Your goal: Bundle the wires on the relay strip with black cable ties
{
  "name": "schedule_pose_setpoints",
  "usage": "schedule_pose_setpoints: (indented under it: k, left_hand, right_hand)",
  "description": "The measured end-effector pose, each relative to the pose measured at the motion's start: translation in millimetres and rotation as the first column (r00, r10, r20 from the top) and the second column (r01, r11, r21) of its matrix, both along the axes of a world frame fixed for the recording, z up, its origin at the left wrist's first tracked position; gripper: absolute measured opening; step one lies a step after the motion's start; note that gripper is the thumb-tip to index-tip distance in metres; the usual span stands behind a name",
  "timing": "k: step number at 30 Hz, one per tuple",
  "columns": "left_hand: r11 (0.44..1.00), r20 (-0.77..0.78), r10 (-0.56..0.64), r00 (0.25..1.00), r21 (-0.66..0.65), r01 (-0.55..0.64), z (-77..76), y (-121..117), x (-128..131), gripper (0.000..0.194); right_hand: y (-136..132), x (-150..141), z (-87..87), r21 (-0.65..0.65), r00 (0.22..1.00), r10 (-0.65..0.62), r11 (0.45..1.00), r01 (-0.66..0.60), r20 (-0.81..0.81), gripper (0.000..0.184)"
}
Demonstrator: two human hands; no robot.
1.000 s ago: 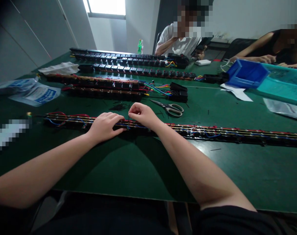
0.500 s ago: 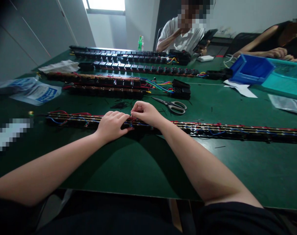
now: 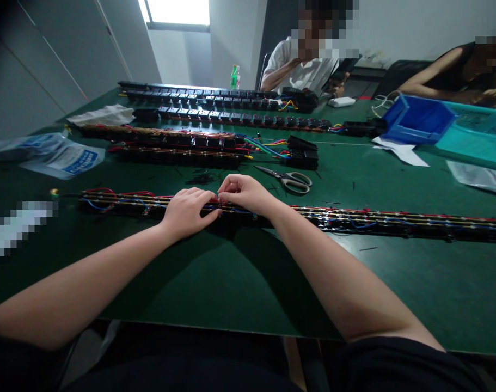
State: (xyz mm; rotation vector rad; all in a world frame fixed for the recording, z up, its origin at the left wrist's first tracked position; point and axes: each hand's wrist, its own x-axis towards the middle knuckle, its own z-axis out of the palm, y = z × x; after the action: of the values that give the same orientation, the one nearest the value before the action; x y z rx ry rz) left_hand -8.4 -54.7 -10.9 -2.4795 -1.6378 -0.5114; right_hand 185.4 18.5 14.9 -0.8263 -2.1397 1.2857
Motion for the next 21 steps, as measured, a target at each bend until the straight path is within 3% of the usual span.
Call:
schedule_pose_setpoints:
  k: [9, 21]
  left_hand:
    - [0.999, -0.025, -0.006, 1.0, -0.045, 0.005, 0.9, 3.1, -1.6, 0.029]
    - [0.997, -0.016, -0.036, 0.999, -0.068, 0.035, 1.3, 2.0, -3.9, 0.039]
  right_hand:
    - [-5.8, 1.0, -1.7, 0.175, 0.999, 0.014, 0.984, -0.021, 0.04, 0.013]
    - [-5.5, 1.1, -3.3, 0.082, 0.997, 0.064, 0.995, -0.06, -0.037, 0.013]
